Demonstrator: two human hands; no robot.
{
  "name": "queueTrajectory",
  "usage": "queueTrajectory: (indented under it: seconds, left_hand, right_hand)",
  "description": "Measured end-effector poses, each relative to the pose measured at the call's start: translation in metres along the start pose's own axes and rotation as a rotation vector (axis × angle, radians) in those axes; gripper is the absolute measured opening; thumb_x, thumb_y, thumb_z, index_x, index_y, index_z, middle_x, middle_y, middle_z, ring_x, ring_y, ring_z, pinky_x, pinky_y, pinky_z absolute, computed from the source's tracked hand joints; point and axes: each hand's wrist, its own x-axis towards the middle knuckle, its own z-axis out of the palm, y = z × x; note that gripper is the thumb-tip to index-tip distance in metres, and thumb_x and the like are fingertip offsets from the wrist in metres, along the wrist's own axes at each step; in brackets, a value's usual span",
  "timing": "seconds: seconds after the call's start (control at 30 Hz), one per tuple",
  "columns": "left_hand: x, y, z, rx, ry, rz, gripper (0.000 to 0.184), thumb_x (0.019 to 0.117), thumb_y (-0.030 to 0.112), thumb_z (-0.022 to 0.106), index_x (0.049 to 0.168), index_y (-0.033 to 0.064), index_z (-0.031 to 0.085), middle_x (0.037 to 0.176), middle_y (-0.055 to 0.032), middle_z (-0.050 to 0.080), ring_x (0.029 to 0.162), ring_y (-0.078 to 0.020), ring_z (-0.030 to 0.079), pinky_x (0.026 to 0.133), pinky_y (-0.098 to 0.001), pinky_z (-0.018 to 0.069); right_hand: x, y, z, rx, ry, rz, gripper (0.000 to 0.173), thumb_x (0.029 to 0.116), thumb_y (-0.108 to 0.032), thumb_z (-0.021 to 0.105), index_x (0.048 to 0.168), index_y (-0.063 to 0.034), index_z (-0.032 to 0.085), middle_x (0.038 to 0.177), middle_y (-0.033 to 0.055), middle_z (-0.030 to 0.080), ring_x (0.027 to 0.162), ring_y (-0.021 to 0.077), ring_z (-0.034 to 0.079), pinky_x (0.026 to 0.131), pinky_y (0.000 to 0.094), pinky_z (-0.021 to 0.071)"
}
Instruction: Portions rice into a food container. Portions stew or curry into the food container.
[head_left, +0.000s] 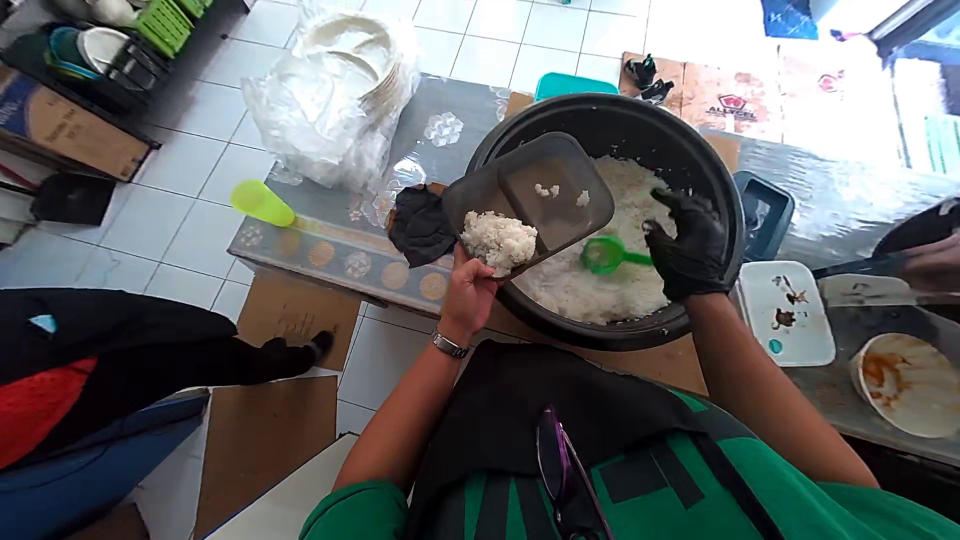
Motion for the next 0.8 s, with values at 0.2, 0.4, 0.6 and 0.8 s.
queueTrajectory:
  seconds: [0.2,0.4,0.6,0.8]
  left_hand:
    - [-0.003,-0.003,0.007,0.135,-0.012,-0.042,0.065,0.089,0.002,0.04,0.151,0.0174,0.03,0.136,-0.0088,0.055,0.113,-0.0213,0.063,0.091,-0.0444,0.0564]
    - [-0.007,0.001,0.008,0.158,-0.003,-0.084,0.06,0.0892,0.002,0.042,0.147,0.0142,0.037,0.128,-0.009,0.06,0.103,-0.0193,0.066,0.084,-0.04,0.0589]
    - [-0.009,-0.002,0.011,0.158,-0.001,-0.1,0.062,0.0893,0.003,0.042,0.149,0.0162,0.033,0.128,-0.008,0.058,0.103,-0.0177,0.065,0.084,-0.0377,0.0579]
    - [-0.005,-0.002,0.023,0.161,0.0,-0.147,0.066,0.0898,0.002,0.041,0.153,0.0177,0.028,0.13,-0.0089,0.056,0.106,-0.0199,0.064,0.086,-0.0415,0.0578]
  right_hand:
    - [0.055,-0.091,-0.006,-0.326,-0.585,-0.691,0.063,0.0913,0.007,0.06,0.149,-0.0176,0.057,0.154,0.0161,0.052,0.142,0.0369,0.05,0.114,0.0572,0.0427]
    - [0.071,-0.093,0.007,-0.753,-0.967,-0.676,0.044,0.0809,0.001,0.08,0.123,-0.0081,0.07,0.136,0.0213,0.058,0.114,0.0459,0.062,0.085,0.064,0.0544]
    - [0.065,-0.091,0.009,-0.76,-0.952,-0.636,0.022,0.1016,0.004,0.053,0.116,-0.0016,0.069,0.12,0.0224,0.064,0.108,0.0452,0.065,0.086,0.0617,0.0542]
    - [0.068,-0.11,-0.002,0.125,-0.351,-0.712,0.017,0.0868,-0.005,0.074,0.103,0.0013,0.073,0.1,0.0177,0.072,0.09,0.0285,0.07,0.085,0.0471,0.0583]
